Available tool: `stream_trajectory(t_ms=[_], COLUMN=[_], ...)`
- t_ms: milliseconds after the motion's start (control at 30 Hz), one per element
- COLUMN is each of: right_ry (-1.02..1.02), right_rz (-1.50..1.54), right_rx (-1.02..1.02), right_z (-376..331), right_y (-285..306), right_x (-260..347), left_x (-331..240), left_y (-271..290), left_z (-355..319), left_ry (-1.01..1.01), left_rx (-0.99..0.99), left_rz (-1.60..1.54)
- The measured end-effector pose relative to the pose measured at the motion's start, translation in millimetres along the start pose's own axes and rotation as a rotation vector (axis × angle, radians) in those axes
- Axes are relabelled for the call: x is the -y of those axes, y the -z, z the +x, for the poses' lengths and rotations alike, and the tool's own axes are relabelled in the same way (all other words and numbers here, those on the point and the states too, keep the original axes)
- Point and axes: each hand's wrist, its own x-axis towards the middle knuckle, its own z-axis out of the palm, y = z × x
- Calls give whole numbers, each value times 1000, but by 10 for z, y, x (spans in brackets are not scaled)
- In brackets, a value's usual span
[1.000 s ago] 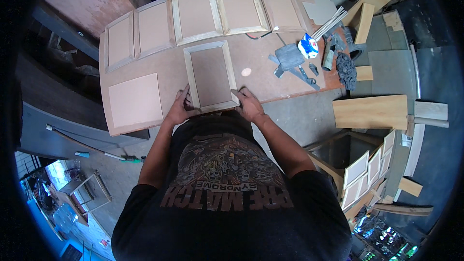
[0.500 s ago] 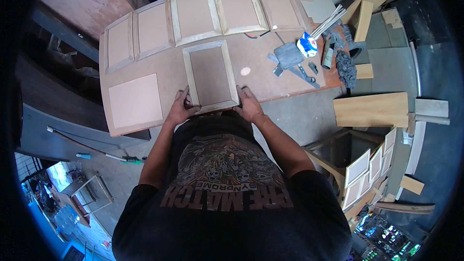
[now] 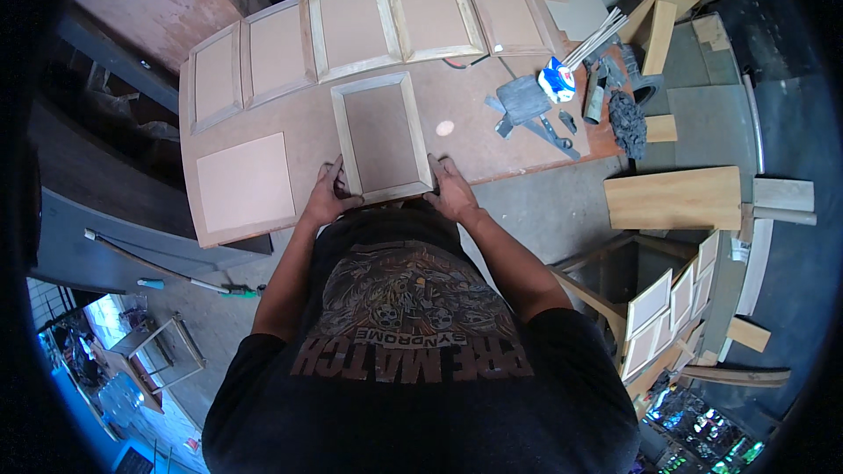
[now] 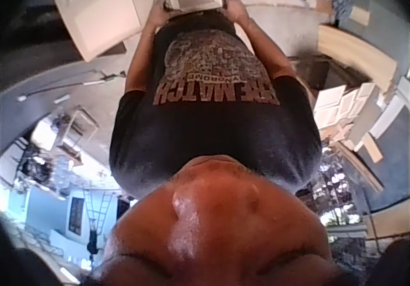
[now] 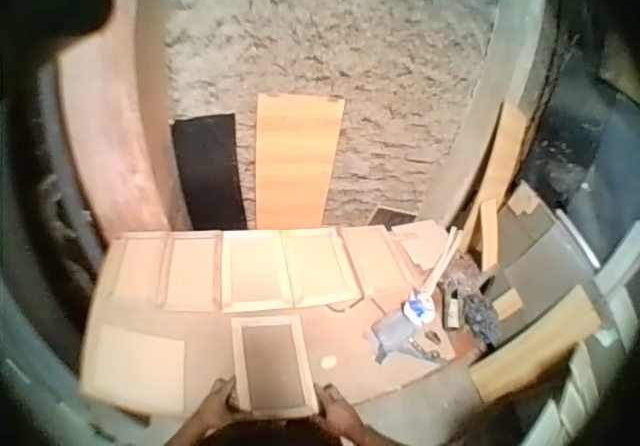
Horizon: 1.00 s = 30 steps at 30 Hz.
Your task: The recorder is assembling and inspecting wooden frame components on a workshop table.
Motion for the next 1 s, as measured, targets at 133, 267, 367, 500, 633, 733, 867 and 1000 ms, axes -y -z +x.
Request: stream_trajectory(t_ms=[133,267,367,500,633,733,867,1000], right_ry=[-22,8,-7,67,108,123,144,178], right_rz=[46,23,25,-13,-73,-91,-108,-109], right_rx=[27,15,22,31,101,108,111,91], right_z=[8,18,19,12,63,95,108,139], right_y=[11,-1,-4,61,46,19,9,44], right_x=[-27,-43,-45,23,-16,-88,-107,-106], left_x=[-43,-5,34,51,46,13,-4,22], left_y=[5,-2,-17,-27,-3,17,27,73], left_z=[-12,-1,13,12,43,48,18,8], left_ry=[27,-7,-7,-30,0,48,46,3], left_rx=[-8,-11,-4,-11,20,55,41,71], left_rz=[26,105,127,162,210,170,125,44])
